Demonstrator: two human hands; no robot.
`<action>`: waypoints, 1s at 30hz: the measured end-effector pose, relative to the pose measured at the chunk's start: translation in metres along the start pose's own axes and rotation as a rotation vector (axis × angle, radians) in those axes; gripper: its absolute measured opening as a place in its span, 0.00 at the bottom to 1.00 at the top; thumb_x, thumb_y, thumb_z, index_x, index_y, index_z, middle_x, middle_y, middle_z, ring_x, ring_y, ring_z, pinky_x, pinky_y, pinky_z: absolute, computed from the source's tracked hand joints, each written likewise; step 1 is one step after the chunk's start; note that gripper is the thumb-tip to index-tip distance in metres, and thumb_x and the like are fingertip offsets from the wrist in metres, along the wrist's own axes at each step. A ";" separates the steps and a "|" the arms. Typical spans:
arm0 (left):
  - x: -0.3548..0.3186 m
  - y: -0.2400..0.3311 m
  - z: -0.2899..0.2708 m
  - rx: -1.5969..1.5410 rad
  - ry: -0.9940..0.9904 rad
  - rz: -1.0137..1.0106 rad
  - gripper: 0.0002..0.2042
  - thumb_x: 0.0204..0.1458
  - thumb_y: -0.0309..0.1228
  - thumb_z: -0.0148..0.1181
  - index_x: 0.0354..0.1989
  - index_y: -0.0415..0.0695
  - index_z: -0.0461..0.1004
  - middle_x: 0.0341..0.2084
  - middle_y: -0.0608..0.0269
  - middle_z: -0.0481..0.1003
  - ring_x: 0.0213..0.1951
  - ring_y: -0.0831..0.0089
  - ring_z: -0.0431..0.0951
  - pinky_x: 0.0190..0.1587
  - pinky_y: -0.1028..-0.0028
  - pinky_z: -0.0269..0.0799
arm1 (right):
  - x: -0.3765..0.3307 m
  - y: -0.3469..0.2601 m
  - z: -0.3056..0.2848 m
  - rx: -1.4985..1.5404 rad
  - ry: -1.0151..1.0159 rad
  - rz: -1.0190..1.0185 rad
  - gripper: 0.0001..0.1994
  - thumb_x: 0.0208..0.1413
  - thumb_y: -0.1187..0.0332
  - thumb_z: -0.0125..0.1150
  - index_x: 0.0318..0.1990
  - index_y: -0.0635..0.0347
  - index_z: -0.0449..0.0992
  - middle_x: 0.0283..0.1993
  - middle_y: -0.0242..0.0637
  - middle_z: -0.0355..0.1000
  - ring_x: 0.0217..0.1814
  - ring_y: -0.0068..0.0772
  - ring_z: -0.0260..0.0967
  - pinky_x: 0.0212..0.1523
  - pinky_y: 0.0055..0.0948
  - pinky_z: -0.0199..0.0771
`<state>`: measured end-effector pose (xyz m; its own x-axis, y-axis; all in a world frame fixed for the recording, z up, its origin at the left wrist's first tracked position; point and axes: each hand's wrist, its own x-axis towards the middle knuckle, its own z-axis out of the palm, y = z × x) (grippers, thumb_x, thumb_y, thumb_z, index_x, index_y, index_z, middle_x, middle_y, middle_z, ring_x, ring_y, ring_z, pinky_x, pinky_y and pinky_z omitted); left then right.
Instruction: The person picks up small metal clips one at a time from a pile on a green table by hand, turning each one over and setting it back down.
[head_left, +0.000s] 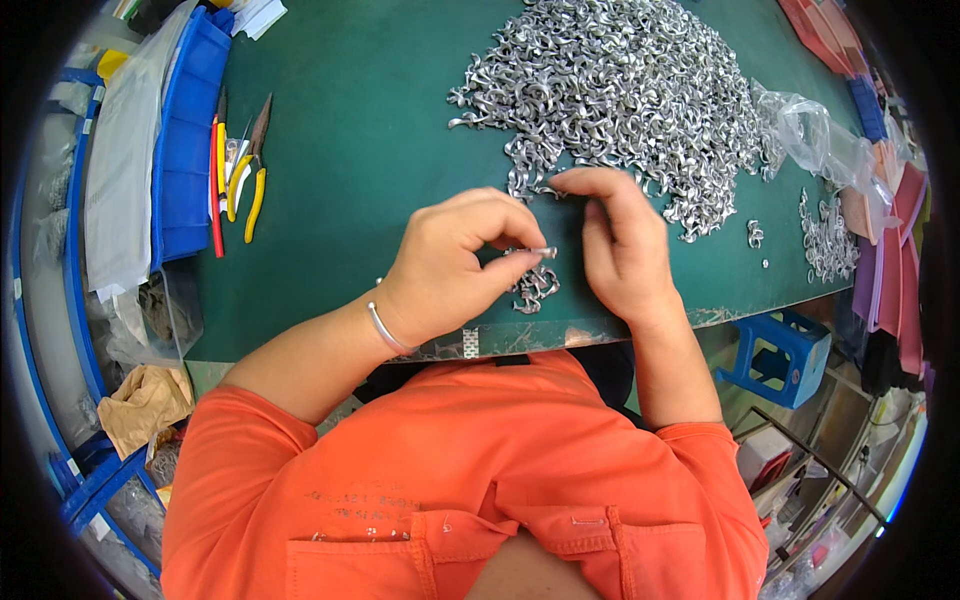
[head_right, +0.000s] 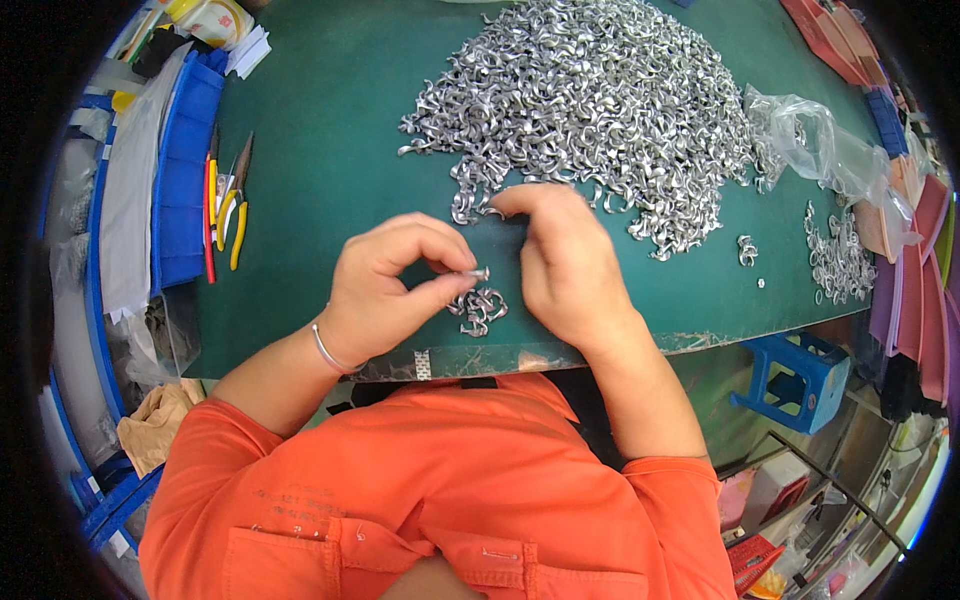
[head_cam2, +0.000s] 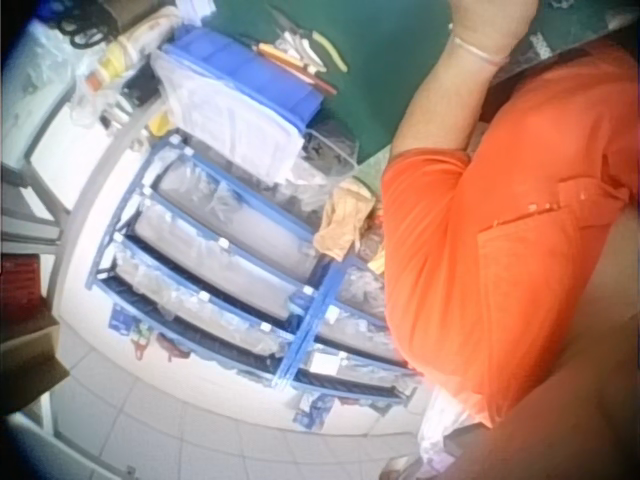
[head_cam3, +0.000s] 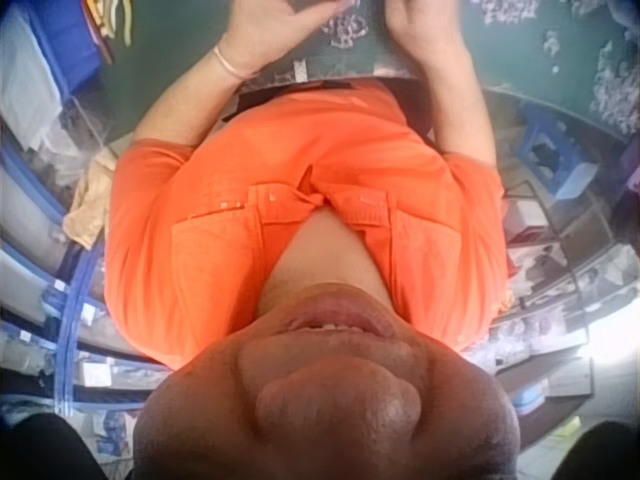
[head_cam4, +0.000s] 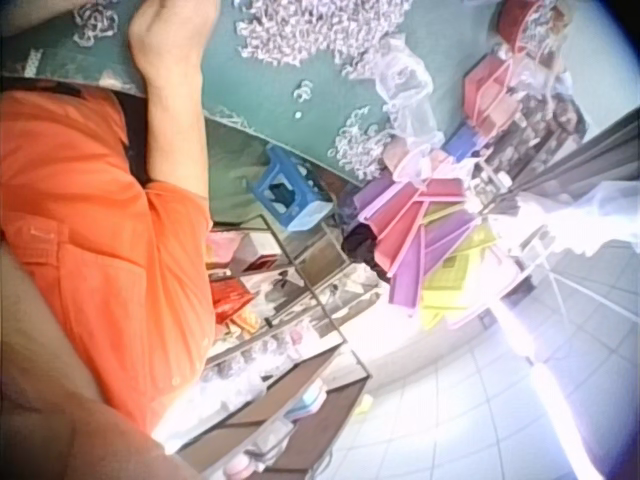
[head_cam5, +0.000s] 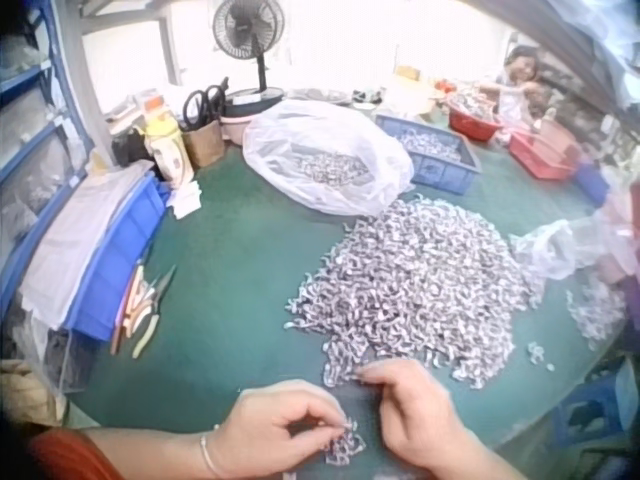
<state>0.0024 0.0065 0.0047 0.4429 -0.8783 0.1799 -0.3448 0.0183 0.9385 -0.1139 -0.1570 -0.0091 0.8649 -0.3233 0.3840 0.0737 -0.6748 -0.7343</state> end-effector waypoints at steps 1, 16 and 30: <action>0.001 0.000 -0.002 0.124 -0.048 0.071 0.07 0.43 0.15 0.65 0.29 0.40 0.77 0.32 0.61 0.79 0.37 0.72 0.78 0.41 0.73 0.74 | -0.002 0.007 0.000 -0.039 0.113 -0.022 0.15 0.48 0.87 0.49 0.41 0.63 0.73 0.40 0.44 0.74 0.43 0.46 0.73 0.45 0.36 0.73; 0.000 -0.005 0.005 -0.164 0.110 -0.212 0.05 0.49 0.20 0.63 0.35 0.38 0.77 0.32 0.64 0.77 0.29 0.82 0.76 0.32 0.81 0.73 | -0.004 0.003 0.001 -0.153 0.079 0.082 0.11 0.45 0.80 0.66 0.35 0.60 0.71 0.31 0.37 0.73 0.33 0.40 0.72 0.36 0.34 0.71; 0.002 -0.001 0.002 -0.583 0.048 -0.402 0.09 0.54 0.19 0.61 0.43 0.32 0.74 0.34 0.58 0.79 0.35 0.75 0.81 0.39 0.77 0.79 | 0.001 -0.005 0.003 0.165 0.103 -0.366 0.16 0.40 0.87 0.67 0.33 0.59 0.68 0.32 0.37 0.75 0.33 0.37 0.74 0.34 0.30 0.74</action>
<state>0.0015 0.0039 0.0032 0.4832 -0.8492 -0.2131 0.3460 -0.0384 0.9375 -0.1117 -0.1520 -0.0062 0.7130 -0.1520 0.6845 0.4533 -0.6449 -0.6154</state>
